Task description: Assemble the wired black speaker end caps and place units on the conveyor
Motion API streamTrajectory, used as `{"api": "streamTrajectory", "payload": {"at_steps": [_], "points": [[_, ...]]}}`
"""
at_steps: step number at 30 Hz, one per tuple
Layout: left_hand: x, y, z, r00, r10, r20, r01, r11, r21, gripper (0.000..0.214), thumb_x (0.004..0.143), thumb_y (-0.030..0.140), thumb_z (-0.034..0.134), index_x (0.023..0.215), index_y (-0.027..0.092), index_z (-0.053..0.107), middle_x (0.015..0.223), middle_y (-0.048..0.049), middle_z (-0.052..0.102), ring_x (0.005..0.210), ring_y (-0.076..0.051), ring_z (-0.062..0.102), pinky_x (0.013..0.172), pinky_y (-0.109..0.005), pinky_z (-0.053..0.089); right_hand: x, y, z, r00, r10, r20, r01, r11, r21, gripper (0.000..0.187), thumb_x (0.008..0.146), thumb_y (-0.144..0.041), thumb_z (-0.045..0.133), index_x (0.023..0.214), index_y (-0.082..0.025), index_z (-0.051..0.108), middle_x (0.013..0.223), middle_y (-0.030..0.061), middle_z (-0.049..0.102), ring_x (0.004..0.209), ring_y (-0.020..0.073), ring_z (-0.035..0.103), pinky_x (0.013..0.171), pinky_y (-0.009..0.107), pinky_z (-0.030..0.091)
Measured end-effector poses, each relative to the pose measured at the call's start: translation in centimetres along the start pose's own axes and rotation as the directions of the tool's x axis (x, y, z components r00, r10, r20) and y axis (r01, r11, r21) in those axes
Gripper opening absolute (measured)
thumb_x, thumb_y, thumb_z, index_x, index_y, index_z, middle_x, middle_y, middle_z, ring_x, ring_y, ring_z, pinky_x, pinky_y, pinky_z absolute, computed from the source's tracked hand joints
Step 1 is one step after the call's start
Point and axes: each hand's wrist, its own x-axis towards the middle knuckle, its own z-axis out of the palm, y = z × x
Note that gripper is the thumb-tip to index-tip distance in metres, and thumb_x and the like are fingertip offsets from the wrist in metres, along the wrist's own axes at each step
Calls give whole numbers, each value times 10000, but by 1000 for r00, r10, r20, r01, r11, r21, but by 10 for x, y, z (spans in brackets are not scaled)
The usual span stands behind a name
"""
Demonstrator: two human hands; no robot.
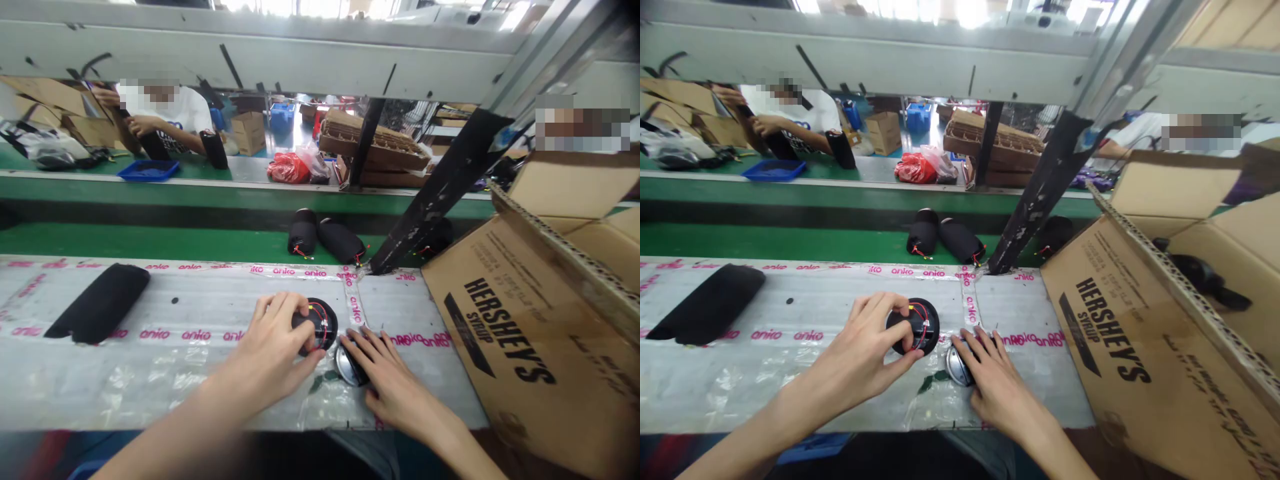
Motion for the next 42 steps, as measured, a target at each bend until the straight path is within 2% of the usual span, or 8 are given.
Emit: {"api": "streamTrajectory", "payload": {"at_steps": [7,12,14,19,25,33,38,42], "points": [[4,-10,3,988,-16,-156,8,999,-49,92,1037,198,643,967,229,592,885,8,689,861,-214,650,919,-408,386,7,12,-24,980,73,-186,8,916,401,798,753,-114,662,1536,-228,558,1620,167,541,1499,363,541,1248,584,452],[4,-5,32,918,-66,-392,21,993,-117,146,1022,126,659,1033,230,558,823,46,684,777,-173,670,952,-392,371,22,-6,-36,972,82,-219,187,290,939,885,846,-427,705,1660,-273,395,1518,128,670,1375,365,669,1177,554,511],[5,2,40,903,-98,-417,44,990,-137,164,1022,96,628,975,230,546,873,27,707,812,-176,679,932,-387,365,32,-12,-31,968,120,-220,199,164,966,860,891,-510,598,1680,-262,363,1485,121,699,1287,364,727,1096,551,574],[8,15,45,904,-104,-414,50,989,-140,139,1030,108,624,999,237,584,912,10,747,871,-198,682,901,-393,353,46,6,-12,931,309,-193,-5,540,841,684,1028,-552,307,1499,-162,615,1379,149,755,1199,337,754,949,500,643],[12,11,51,891,-84,-446,60,996,-68,111,1041,235,687,943,256,640,837,25,763,818,-220,660,912,-422,327,32,32,-15,885,383,-266,-180,807,563,418,1028,-503,497,978,-231,811,969,133,798,1083,380,721,1129,630,482],[9,2,53,865,-216,-454,184,976,-115,255,983,400,786,1028,241,592,879,14,744,847,-251,695,980,-440,370,19,18,-13,951,185,-246,-131,967,218,836,793,-271,781,1595,-362,560,1606,124,558,1492,420,502,1224,636,453],[13,8,50,880,-204,-430,163,978,-129,179,980,247,786,1029,240,613,956,4,792,936,-259,730,1018,-457,330,25,15,-9,962,179,-207,-77,904,421,680,874,-293,759,1540,-294,621,1524,142,646,1430,372,600,1229,607,475],[16,14,53,876,-226,-426,120,958,-261,105,1001,176,726,982,251,654,911,18,813,869,-230,748,978,-440,368,35,6,-23,945,250,-212,72,474,877,649,962,-581,708,1529,-277,627,1615,126,611,1497,363,572,1232,599,475]]}}
